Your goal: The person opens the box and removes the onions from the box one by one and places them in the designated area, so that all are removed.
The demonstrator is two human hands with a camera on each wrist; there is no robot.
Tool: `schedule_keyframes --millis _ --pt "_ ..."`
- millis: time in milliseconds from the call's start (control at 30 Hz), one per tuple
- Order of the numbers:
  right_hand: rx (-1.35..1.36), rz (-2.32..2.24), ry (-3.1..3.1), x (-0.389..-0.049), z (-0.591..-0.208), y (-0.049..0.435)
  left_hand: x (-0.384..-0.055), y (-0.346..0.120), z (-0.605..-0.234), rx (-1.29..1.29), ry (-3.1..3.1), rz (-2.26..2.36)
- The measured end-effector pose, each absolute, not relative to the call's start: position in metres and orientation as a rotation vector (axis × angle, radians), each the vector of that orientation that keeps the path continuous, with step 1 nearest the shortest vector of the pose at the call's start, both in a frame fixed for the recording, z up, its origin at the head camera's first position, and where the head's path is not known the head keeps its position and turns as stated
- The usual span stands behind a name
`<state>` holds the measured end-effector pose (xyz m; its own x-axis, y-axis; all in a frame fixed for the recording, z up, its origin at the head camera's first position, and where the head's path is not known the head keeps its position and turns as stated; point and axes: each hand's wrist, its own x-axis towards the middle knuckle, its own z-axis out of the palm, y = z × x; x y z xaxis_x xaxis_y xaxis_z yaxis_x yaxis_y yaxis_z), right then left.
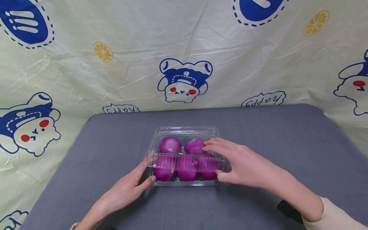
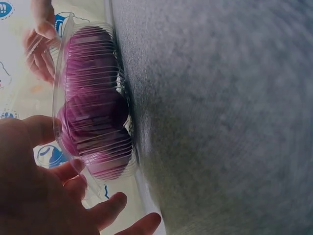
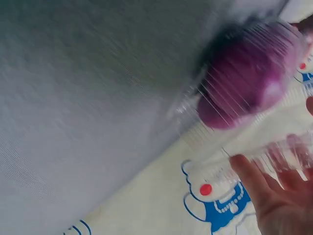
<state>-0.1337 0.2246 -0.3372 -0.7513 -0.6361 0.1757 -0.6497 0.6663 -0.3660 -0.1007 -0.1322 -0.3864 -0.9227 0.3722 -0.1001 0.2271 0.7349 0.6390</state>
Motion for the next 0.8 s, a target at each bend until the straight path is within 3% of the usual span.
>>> schedule_keyframes --millis 400,800 --pt "1.037 1.195 -2.949 -0.164 -0.295 0.244 -0.101 -0.133 -0.386 0.502 2.712 0.909" --pt "0.833 1.813 -2.377 -0.192 -0.299 0.253 -0.101 -0.133 -0.386 0.494 2.715 0.912"
